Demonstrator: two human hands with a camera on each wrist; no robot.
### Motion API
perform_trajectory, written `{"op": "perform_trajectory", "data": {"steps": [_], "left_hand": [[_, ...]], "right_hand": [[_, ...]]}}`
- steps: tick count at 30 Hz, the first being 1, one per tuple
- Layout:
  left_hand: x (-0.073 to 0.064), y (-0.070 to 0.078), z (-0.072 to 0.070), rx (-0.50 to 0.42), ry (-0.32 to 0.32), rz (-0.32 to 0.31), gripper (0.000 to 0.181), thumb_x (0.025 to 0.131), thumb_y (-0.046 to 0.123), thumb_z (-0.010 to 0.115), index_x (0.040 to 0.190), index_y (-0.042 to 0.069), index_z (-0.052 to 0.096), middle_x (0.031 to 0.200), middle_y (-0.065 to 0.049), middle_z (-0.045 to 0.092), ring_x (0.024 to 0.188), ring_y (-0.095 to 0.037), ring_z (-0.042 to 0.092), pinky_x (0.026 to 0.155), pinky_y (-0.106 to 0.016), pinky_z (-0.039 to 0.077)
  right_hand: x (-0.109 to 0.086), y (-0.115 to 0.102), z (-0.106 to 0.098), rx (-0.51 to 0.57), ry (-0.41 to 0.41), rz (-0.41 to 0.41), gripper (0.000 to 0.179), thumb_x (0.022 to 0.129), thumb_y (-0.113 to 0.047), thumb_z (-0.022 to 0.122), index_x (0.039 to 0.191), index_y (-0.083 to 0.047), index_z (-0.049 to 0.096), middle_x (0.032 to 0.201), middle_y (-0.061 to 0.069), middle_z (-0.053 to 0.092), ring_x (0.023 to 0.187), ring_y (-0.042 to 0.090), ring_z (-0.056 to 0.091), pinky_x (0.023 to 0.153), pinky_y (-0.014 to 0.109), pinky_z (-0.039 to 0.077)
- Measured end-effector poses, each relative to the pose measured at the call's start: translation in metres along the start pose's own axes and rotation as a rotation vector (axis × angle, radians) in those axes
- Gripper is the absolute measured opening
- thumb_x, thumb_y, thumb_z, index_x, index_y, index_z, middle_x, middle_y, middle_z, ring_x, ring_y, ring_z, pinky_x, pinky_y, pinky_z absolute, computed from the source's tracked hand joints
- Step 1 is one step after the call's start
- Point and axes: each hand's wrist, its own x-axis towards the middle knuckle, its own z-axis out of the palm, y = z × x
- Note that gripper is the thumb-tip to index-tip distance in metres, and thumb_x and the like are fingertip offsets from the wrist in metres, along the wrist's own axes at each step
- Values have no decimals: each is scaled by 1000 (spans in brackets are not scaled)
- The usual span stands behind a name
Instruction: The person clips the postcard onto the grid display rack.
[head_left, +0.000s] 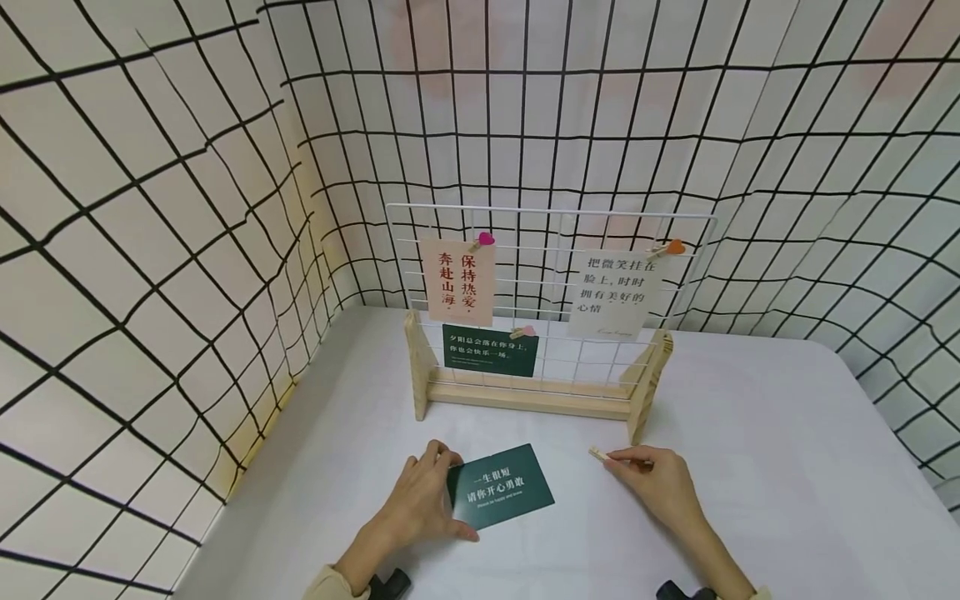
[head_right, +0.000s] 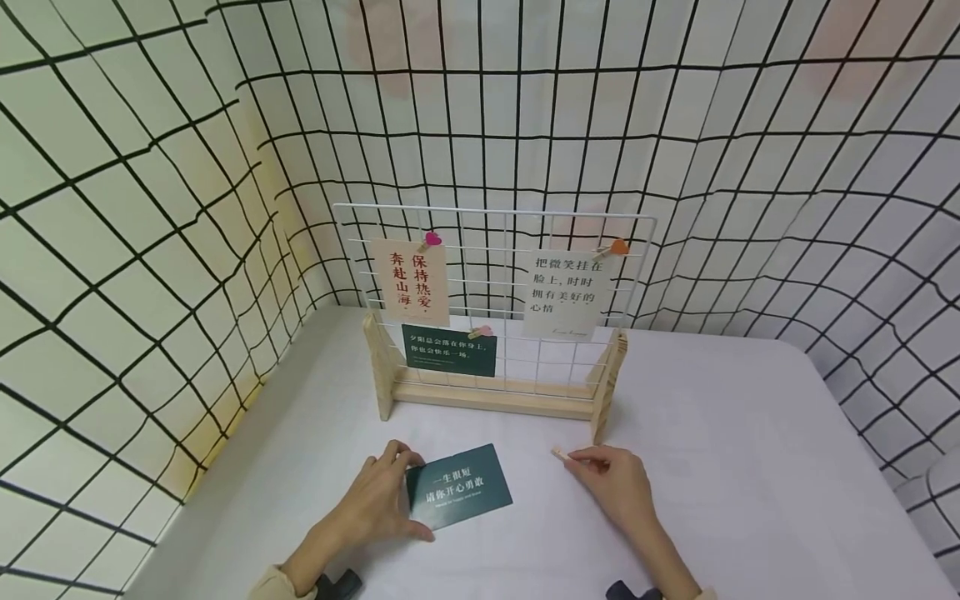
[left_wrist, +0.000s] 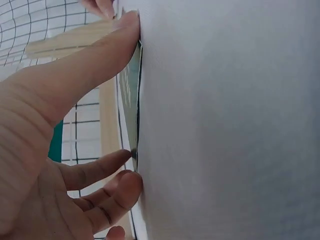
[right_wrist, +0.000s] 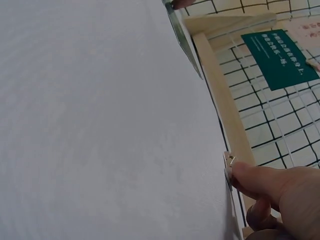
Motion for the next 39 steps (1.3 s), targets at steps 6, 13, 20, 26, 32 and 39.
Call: {"op": "perform_trajectory", "data": {"steps": [6, 13, 20, 26, 32, 39], "left_hand": [[1, -1, 1, -18, -11, 14, 97, 53, 62, 98, 127, 10, 61, 120, -3, 55, 101, -15, 53, 84, -34, 42], [1, -2, 0, -15, -17, 50, 96, 56, 62, 97, 128, 10, 61, 118, -1, 55, 101, -13, 53, 85, -34, 40], [-1, -3, 0, -7, 2, 91, 93, 58, 60, 97, 128, 12, 61, 119, 1, 60, 104, -12, 56, 85, -33, 36], [0, -3, 1, -10, 4, 100, 92, 57, 58, 98, 130, 14, 63, 119, -1, 59, 100, -12, 55, 84, -31, 37], [-3, -3, 1, 47, 44, 134, 89, 58, 60, 95, 130, 18, 63, 117, 2, 59, 101, -10, 53, 85, -31, 35], [-4, -3, 3, 138, 102, 205, 87, 62, 64, 88, 131, 17, 63, 111, 5, 59, 98, -8, 50, 85, -30, 34]], "right_hand": [[1, -1, 1, -28, 43, -18, 7, 88, -16, 83, 92, -9, 83, 86, 7, 78, 68, -2, 56, 61, 19, 50], [1, 1, 1, -41, 57, 2, 7, 89, -16, 82, 91, -9, 83, 88, 9, 80, 70, -2, 58, 63, 18, 50], [2, 0, 1, -50, 67, 46, 15, 93, -19, 78, 98, -6, 83, 90, 11, 79, 68, 2, 55, 59, 20, 47], [1, -1, 1, -42, 48, 54, 20, 84, -23, 87, 98, -10, 83, 74, 0, 69, 62, 4, 49, 54, 22, 40], [-2, -1, 1, -38, 68, 24, 20, 80, -19, 89, 96, -9, 82, 72, -2, 65, 59, 2, 43, 52, 23, 36], [-1, -1, 1, -49, 75, 17, 18, 81, -17, 89, 95, -10, 81, 72, -2, 64, 57, 1, 40, 52, 23, 34]]}}
